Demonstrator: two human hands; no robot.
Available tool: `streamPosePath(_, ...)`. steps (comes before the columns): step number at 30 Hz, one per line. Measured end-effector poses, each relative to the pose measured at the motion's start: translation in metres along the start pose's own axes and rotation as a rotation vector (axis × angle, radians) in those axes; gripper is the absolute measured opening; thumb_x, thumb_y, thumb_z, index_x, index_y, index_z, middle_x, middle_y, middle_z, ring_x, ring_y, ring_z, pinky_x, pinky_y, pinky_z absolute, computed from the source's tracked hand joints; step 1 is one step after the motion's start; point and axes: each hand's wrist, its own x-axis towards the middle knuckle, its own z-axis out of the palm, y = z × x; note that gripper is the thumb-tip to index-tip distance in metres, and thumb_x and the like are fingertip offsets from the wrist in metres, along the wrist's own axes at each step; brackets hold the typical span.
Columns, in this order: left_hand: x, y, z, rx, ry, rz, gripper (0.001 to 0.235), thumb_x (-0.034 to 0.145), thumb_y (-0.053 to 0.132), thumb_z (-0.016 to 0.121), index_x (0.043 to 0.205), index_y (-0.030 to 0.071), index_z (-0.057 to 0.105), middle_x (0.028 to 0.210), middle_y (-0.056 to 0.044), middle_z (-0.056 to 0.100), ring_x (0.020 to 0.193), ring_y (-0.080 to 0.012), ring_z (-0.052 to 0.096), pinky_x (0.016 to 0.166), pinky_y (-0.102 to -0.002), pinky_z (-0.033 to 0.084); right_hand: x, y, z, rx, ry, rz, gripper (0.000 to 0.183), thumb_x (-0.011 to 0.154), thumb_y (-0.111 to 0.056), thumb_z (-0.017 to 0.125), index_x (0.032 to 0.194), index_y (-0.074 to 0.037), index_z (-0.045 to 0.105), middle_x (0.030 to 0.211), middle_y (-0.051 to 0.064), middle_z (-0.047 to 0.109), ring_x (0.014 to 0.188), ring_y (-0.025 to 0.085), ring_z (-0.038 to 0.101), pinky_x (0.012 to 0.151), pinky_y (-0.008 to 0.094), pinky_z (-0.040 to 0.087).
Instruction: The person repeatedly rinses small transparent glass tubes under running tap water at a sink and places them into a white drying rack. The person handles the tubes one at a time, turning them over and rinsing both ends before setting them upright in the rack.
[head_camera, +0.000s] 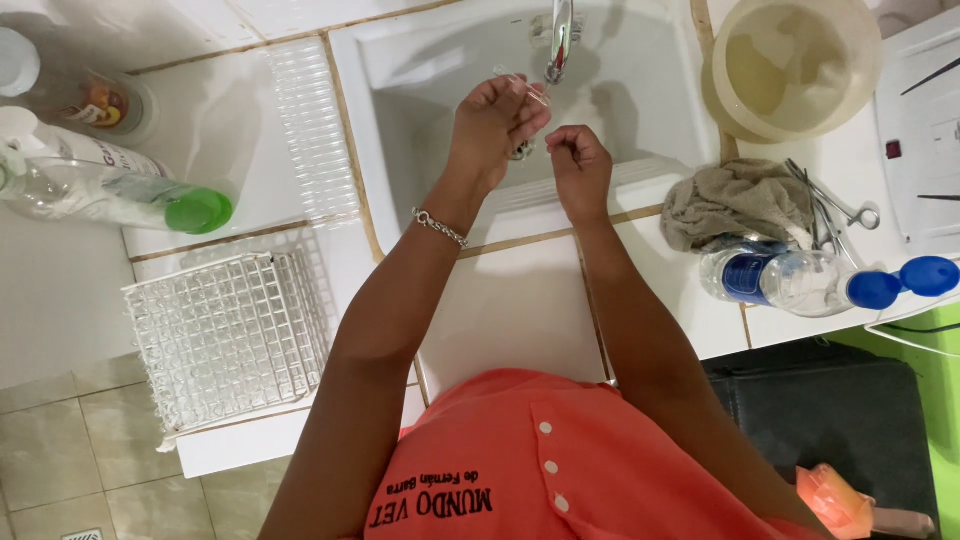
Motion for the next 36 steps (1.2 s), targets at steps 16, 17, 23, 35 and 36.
streamPosePath(16, 0.009, -0.021, 0.002, -0.633, 0.137, -0.293, 0.021, 0.096, -0.008, 0.06, 0.114, -0.002, 0.05, 0.094, -0.023, 0.069, 0.099, -0.0369, 0.072, 0.095, -0.042, 0.062, -0.001, -0.01, 0.001, -0.017, 0.003, 0.027, 0.021, 0.09, 0.003, 0.051, 0.09, -0.01, 0.067, 0.088, 0.0, 0.068, 0.086, 0.011, 0.063, 0.085, 0.024, 0.054)
streamPosePath(17, 0.007, -0.019, 0.003, -0.632, 0.138, -0.292, 0.021, 0.096, -0.008, 0.06, 0.114, -0.002, 0.05, 0.094, -0.023, 0.069, 0.099, -0.0369, 0.072, 0.095, -0.042, 0.062, -0.001, -0.009, 0.002, -0.016, 0.002, 0.027, 0.021, 0.09, 0.003, 0.051, 0.09, -0.01, 0.067, 0.088, 0.0, 0.068, 0.086, 0.011, 0.063, 0.085, 0.024, 0.054)
streamPosePath(23, 0.009, -0.025, 0.002, -0.633, 0.102, -0.268, 0.02, 0.099, -0.008, 0.054, 0.118, -0.003, 0.047, 0.101, -0.03, 0.07, 0.103, -0.0392, 0.071, 0.098, -0.044, 0.061, 0.0, -0.004, 0.001, -0.051, 0.009, 0.01, 0.022, 0.088, 0.003, 0.052, 0.09, -0.011, 0.068, 0.086, 0.0, 0.068, 0.083, 0.01, 0.062, 0.082, 0.023, 0.052)
streamPosePath(35, -0.008, -0.004, -0.016, 0.888, -0.019, 0.499, 0.023, 0.102, 0.021, 0.055, 0.125, 0.022, 0.049, 0.101, 0.003, 0.081, 0.065, -0.0122, 0.064, 0.06, -0.032, 0.052, 0.0, -0.001, 0.001, -0.001, -0.002, 0.019, 0.022, 0.089, 0.004, 0.052, 0.09, -0.01, 0.07, 0.088, 0.0, 0.07, 0.085, 0.01, 0.063, 0.083, 0.024, 0.054)
streamPosePath(36, -0.01, -0.001, -0.017, 0.924, -0.014, 0.523, 0.023, 0.101, 0.02, 0.056, 0.124, 0.024, 0.05, 0.103, 0.004, 0.082, 0.075, -0.0148, 0.072, 0.067, -0.034, 0.054, 0.0, -0.001, 0.001, -0.015, 0.006, 0.016, 0.022, 0.088, 0.003, 0.052, 0.089, -0.01, 0.07, 0.086, 0.0, 0.069, 0.084, 0.01, 0.063, 0.082, 0.023, 0.054)
